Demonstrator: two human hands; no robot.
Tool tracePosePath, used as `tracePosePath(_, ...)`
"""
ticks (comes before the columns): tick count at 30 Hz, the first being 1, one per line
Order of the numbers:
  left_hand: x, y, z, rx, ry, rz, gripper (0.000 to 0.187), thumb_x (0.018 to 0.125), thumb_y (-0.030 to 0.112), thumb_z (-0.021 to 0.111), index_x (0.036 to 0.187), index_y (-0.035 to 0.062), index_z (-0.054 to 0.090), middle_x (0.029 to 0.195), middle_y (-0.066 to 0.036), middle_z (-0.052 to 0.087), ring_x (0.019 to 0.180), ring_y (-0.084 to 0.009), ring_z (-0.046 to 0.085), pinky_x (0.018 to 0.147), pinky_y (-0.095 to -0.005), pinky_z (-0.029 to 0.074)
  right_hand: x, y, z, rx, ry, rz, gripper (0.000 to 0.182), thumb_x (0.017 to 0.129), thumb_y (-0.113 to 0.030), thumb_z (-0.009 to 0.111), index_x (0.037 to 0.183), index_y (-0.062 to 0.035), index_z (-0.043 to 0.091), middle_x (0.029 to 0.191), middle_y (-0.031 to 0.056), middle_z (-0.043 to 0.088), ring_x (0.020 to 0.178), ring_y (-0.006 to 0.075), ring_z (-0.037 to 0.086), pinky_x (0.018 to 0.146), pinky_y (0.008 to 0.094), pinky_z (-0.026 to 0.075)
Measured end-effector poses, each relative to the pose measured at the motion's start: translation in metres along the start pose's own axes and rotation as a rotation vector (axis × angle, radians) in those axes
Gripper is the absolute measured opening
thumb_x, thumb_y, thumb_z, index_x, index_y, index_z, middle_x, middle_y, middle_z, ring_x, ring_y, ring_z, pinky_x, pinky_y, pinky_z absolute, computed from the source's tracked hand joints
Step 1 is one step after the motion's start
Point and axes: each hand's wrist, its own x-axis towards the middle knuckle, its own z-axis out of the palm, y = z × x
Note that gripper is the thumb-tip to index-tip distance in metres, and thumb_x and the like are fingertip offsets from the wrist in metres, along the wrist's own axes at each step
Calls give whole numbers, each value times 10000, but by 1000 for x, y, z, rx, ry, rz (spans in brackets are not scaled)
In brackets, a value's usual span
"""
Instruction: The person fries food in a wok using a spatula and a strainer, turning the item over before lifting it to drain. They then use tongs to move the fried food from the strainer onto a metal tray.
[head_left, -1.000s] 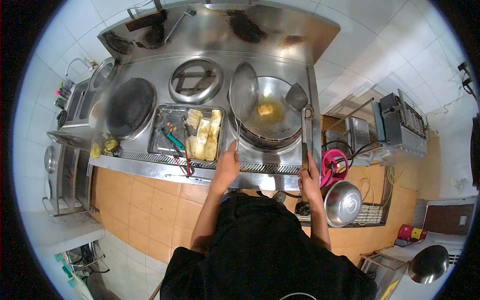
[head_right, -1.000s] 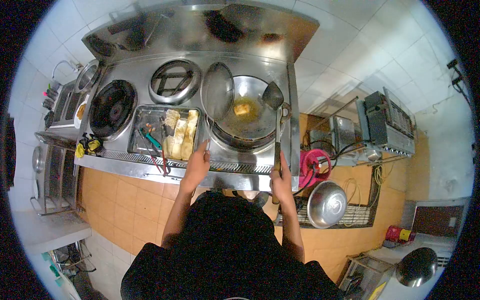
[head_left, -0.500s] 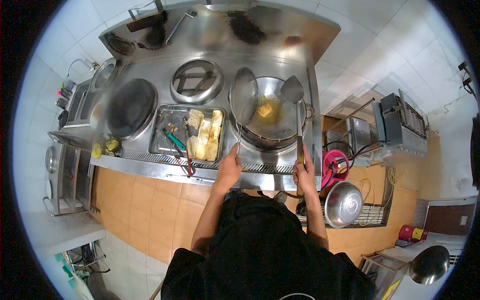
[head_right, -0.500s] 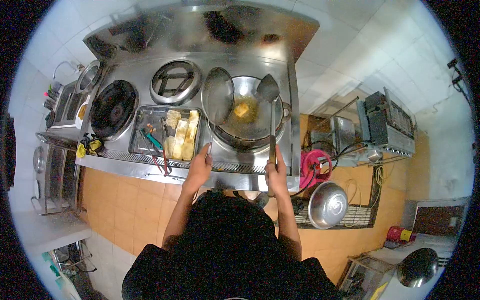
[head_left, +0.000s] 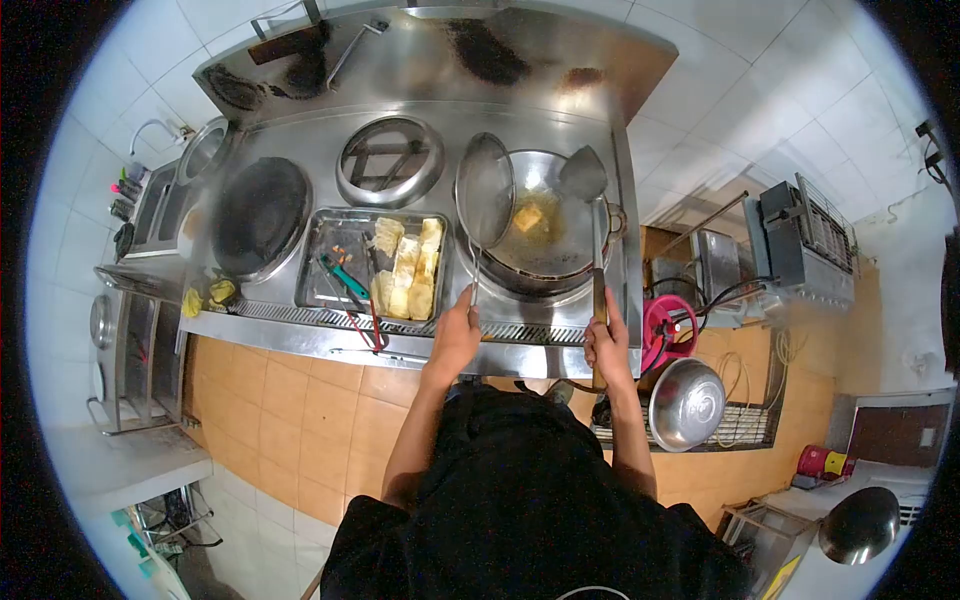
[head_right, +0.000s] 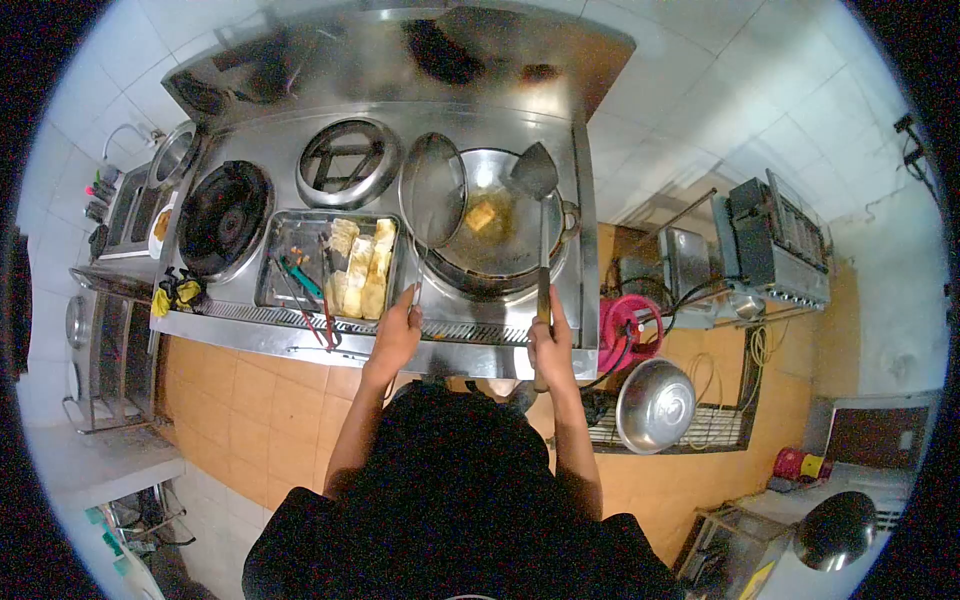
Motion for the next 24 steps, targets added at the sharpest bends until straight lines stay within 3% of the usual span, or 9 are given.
tracePosePath(3, 2, -4, 3, -12, 39, 48, 417, 940, 83, 495, 1349, 1, 485, 805, -322, 618, 809, -502, 602, 724, -534, 463, 3, 16, -4, -50, 37, -34, 663, 941, -33, 433, 1548, -218, 237, 655, -7, 436, 441, 72, 372, 387, 238, 320)
tracePosePath(5, 3, -2, 4, 27, 33, 30, 415, 940, 85, 496, 1346, 1, 488, 817, -322, 620, 811, -501, 603, 722, -540, 462, 0, 23, 2, -12, 54, 54, 666, 940, -34, 433, 1548, -224, 238, 656, -9, 438, 442, 72, 375, 388, 242, 318)
tracePosePath(10, 4, -6, 13, 79, 20, 86, 425, 928, 74, 496, 1347, -1, 488, 839, -321, 624, 824, -495, 605, 729, -545, 460, -1, 10, 8, 38, -31, 112, 664, 941, -32, 426, 1550, -217, 234, 644, -10, 429, 435, 77, 371, 389, 243, 307)
tracePosePath(13, -5, 1, 10, 69, -5, 106, 436, 919, 65, 496, 1350, -3, 484, 847, -326, 623, 832, -491, 607, 733, -545, 459, -2, 4, 5, 39, -32, -6, 661, 941, -31, 422, 1550, -197, 229, 632, -14, 430, 425, 71, 360, 381, 239, 308)
tracePosePath(15, -9, 3, 8, 70, -26, 101, 442, 915, 61, 497, 1352, -4, 482, 847, -328, 621, 834, -489, 608, 733, -544, 459, -5, 1, 1, -49, 26, -89, 654, 925, -2, 431, 1542, -103, 239, 697, -39, 453, 477, 42, 366, 403, 224, 306)
tracePosePath(17, -6, 1, 8, 34, 2, 77, 437, 921, 61, 494, 1353, -6, 480, 848, -331, 618, 825, -495, 605, 728, -545, 459, -3, 13, -2, -46, 35, -76, 657, 921, 2, 421, 1542, -91, 230, 704, -37, 458, 480, 42, 368, 405, 225, 308)
tracePosePath(20, -3, 13, 0, 45, -21, -40, 430, 933, 64, 482, 1357, -8, 473, 835, -327, 616, 813, -504, 598, 718, -539, 459, 0, 25, 2, -30, 55, 41, 658, 947, -32, 441, 1550, -191, 231, 667, -22, 430, 438, 62, 357, 387, 233, 308)
tracePosePath(24, -1, 3, 3, -2, 65, 65, 417, 944, 72, 473, 1354, -6, 473, 824, -323, 614, 809, -509, 594, 712, -535, 459, -4, 8, 13, 29, -25, 88, 654, 944, -32, 437, 1546, -200, 246, 669, -21, 434, 442, 62, 358, 391, 230, 303)
